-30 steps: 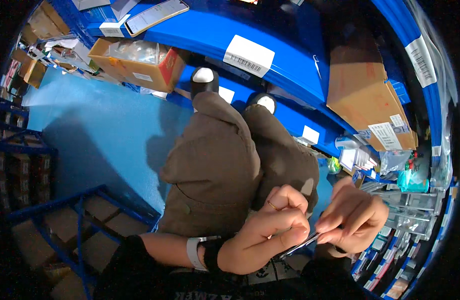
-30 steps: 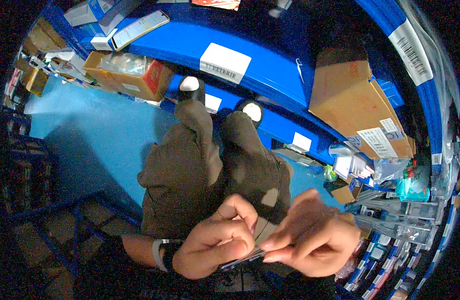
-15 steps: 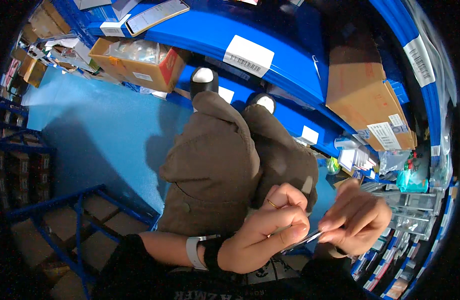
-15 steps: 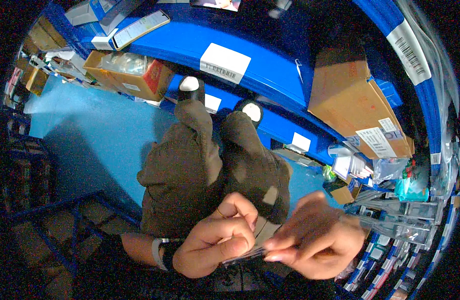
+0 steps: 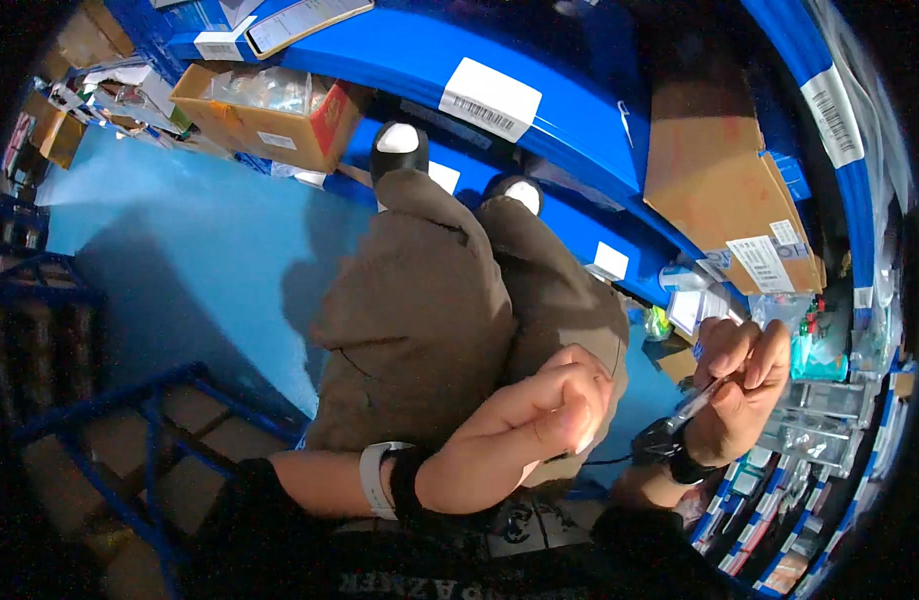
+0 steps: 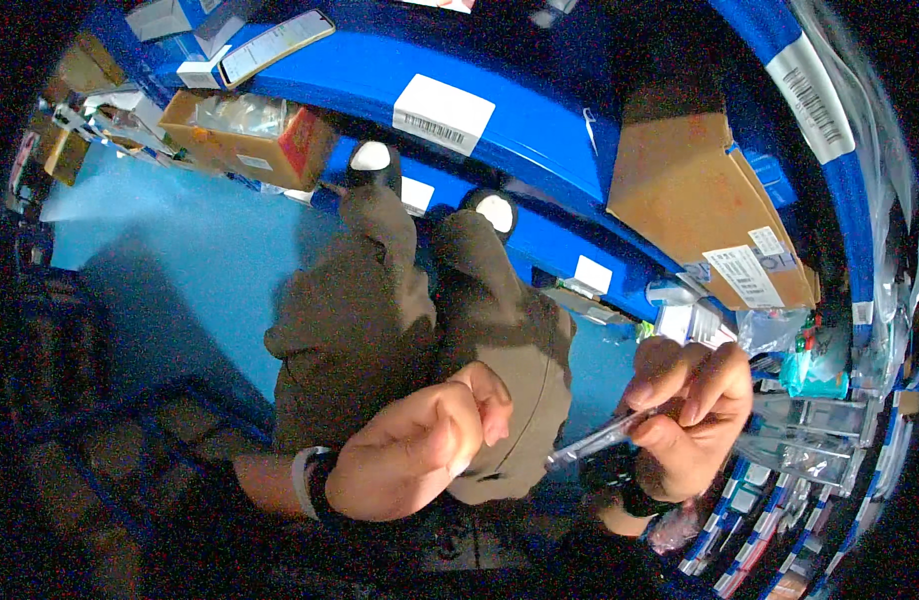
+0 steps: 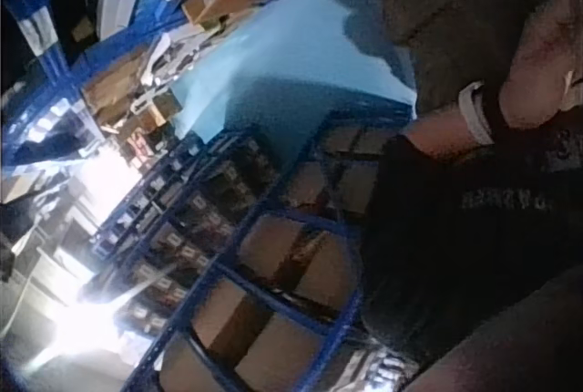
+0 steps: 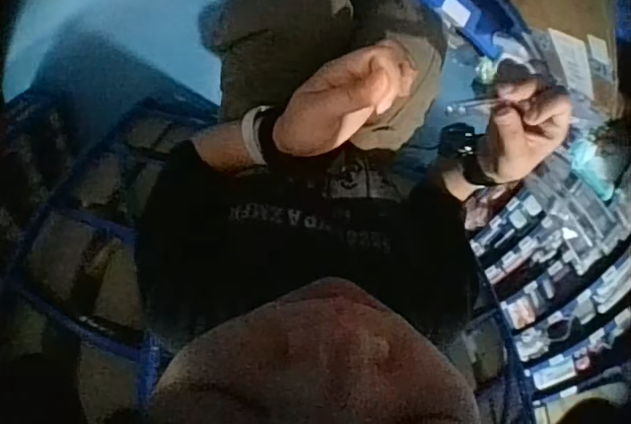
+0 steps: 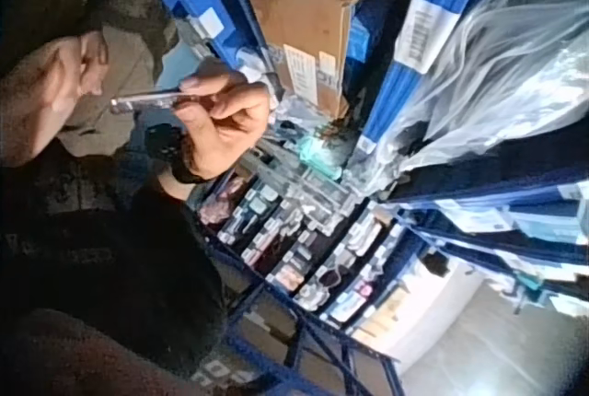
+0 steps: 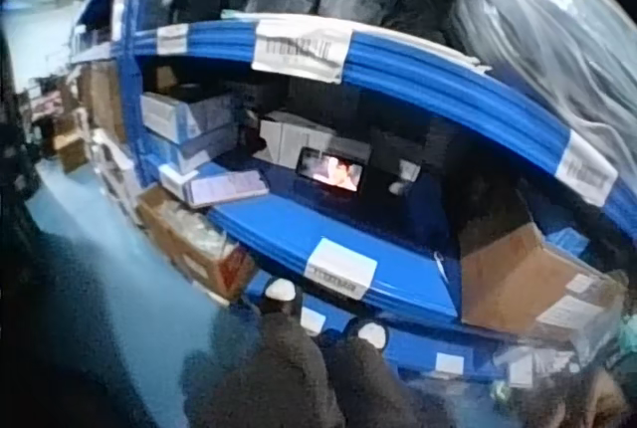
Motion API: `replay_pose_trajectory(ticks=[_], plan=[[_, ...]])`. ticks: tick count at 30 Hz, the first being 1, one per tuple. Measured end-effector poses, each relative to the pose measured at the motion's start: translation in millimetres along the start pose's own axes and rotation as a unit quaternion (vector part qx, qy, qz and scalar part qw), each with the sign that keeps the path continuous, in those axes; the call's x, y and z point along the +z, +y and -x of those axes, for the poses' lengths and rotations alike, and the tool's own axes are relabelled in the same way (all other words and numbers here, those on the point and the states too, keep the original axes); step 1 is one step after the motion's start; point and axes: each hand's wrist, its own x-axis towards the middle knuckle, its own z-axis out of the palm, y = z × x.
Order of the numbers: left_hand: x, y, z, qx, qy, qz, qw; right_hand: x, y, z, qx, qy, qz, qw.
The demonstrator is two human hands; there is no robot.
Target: Applying an adhesive strip and manipulating a small metal component for repair.
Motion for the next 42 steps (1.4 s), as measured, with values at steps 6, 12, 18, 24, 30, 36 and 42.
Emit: replay_pose_trajectory(ticks=[6, 12, 18, 24, 30, 36, 42], plan=[[-0.1, -3.9, -1.2, -0.014, 0.018, 0.067, 0.997, 4.1, 10.1, 11.0, 0.143, 0.023, -0.232, 0.962], [1.7, -7.2, -0.4, -0.024, 0.008, 0.138, 0.990, 21.0, 19.5, 22.7, 0.233, 0.050, -0.555, 0.797], [3.3, -8.0, -1.2, -0.021, 0.012, 0.147, 0.989, 29.9, 15.7, 34.5, 0.218, 0.056, -0.464, 0.857], [3.4, -4.2, 1.3, -0.020, 0.019, 0.135, 0.990, 42.3, 5.0, 49.0, -0.071, -0.051, 0.184, 0.979], [-1.9, -9.1, 4.6, 0.036, 0.013, 0.095, 0.995, 65.2, -5.5, 40.8, -0.210, -0.095, 0.347, 0.909], [-0.7, -4.5, 2.9, 0.050, 0.023, 0.041, 0.998, 62.2, -13.2, 48.8, -0.179, -0.118, 0.395, 0.893], [-5.4, -9.2, 3.1, 0.074, 0.039, -0.028, 0.996, 68.8, -17.3, 47.6, -0.165, -0.133, 0.432, 0.876]])
